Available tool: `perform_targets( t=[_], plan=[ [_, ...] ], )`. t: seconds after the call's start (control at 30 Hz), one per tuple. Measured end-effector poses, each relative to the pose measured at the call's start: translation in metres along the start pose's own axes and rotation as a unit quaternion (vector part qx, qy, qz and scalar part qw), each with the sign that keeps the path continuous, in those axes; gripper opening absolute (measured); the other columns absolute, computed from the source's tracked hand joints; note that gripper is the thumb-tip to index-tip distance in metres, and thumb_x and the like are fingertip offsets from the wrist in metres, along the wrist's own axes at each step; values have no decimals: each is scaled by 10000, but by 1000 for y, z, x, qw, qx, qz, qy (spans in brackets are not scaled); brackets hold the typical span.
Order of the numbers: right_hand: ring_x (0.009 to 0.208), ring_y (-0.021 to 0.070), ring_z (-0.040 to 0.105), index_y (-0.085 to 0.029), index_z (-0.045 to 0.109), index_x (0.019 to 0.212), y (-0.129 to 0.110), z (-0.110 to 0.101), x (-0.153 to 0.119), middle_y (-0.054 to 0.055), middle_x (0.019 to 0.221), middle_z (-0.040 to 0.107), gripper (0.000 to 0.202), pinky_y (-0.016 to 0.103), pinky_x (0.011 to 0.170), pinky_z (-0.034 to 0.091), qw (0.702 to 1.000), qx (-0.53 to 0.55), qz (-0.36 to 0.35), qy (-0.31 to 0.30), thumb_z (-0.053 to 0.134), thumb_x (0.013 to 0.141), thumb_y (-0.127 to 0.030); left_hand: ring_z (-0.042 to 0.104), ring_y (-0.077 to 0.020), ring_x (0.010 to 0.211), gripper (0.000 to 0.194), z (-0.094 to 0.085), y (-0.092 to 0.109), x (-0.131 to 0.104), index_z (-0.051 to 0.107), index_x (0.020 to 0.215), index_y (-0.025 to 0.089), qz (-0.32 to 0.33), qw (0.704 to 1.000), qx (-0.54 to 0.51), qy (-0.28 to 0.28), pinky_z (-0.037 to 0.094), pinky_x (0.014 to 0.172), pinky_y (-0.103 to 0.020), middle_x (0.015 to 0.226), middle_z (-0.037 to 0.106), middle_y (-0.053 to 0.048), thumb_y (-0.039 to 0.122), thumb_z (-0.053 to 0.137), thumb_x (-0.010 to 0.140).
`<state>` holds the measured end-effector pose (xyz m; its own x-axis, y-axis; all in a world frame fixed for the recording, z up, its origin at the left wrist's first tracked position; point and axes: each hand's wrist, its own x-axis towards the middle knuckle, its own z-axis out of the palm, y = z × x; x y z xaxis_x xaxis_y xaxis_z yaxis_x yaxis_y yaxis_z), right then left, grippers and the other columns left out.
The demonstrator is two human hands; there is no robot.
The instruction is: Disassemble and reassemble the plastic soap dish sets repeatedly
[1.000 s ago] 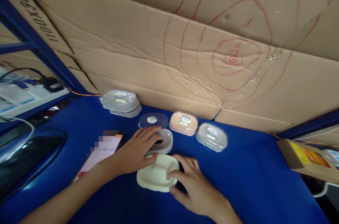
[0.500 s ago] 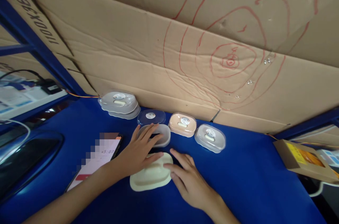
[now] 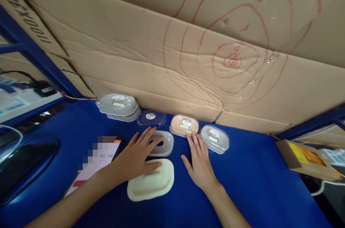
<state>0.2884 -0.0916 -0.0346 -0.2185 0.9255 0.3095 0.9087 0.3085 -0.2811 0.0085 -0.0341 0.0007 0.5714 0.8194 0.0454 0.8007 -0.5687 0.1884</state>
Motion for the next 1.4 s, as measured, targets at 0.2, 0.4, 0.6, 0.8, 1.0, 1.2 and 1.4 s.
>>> perform_targets(
  t=[0.2,0.4,0.6,0.8,1.0,1.2,1.4],
  plan=[
    [1513,360,415,-289,299,1636,13,-1,1,142,1623,456,618,617,1179,395,998,-12,42,38,519,1073,-415,135,-477,1617,976,-6,1,0,423,1619,241,-6,1000,1,-2,60,1221,-787,1744,157,-276,644,775,803],
    [1563,353,338,-285,298,1630,13,-1,0,146,1696,337,599,613,1197,377,999,-2,37,37,508,1078,-385,117,-449,1625,1114,-24,-3,28,228,1687,223,-22,996,-50,-73,143,1230,-758,1748,125,-266,794,647,828],
    [1588,342,301,-291,224,1663,10,0,-1,130,1724,308,647,627,1209,369,999,-9,16,28,498,1078,-341,254,-502,1582,803,-21,9,51,471,1584,147,-91,996,-9,-17,233,1174,-807,1703,299,-291,661,556,973],
    [1562,328,351,-244,310,1626,8,-1,-5,148,1632,450,599,599,1216,376,999,2,4,34,517,1069,-325,358,-444,1559,662,-10,30,21,505,1569,205,-52,999,8,-1,259,1203,-764,1683,385,-240,581,513,1025],
    [1606,328,267,-255,248,1657,5,-2,1,128,1711,343,635,607,1248,316,999,-22,-19,26,496,1075,-307,345,-500,1547,800,17,65,-12,490,1587,259,-34,989,58,133,196,1157,-843,1684,369,-263,710,580,932],
    [1617,354,228,-293,58,1705,3,-3,6,106,1723,333,751,664,1272,194,999,-46,-15,0,475,1087,-377,336,-503,1548,710,28,65,-14,528,1563,259,-76,988,42,127,76,1188,-835,1693,364,-243,592,631,945],
    [1413,363,508,-298,353,1624,3,-1,-1,150,1450,580,602,613,1203,323,997,-48,1,66,546,1058,-364,361,-527,1528,678,19,51,-12,586,1501,160,-93,985,47,138,120,1171,-850,1680,345,-305,613,519,1002]
  ],
)
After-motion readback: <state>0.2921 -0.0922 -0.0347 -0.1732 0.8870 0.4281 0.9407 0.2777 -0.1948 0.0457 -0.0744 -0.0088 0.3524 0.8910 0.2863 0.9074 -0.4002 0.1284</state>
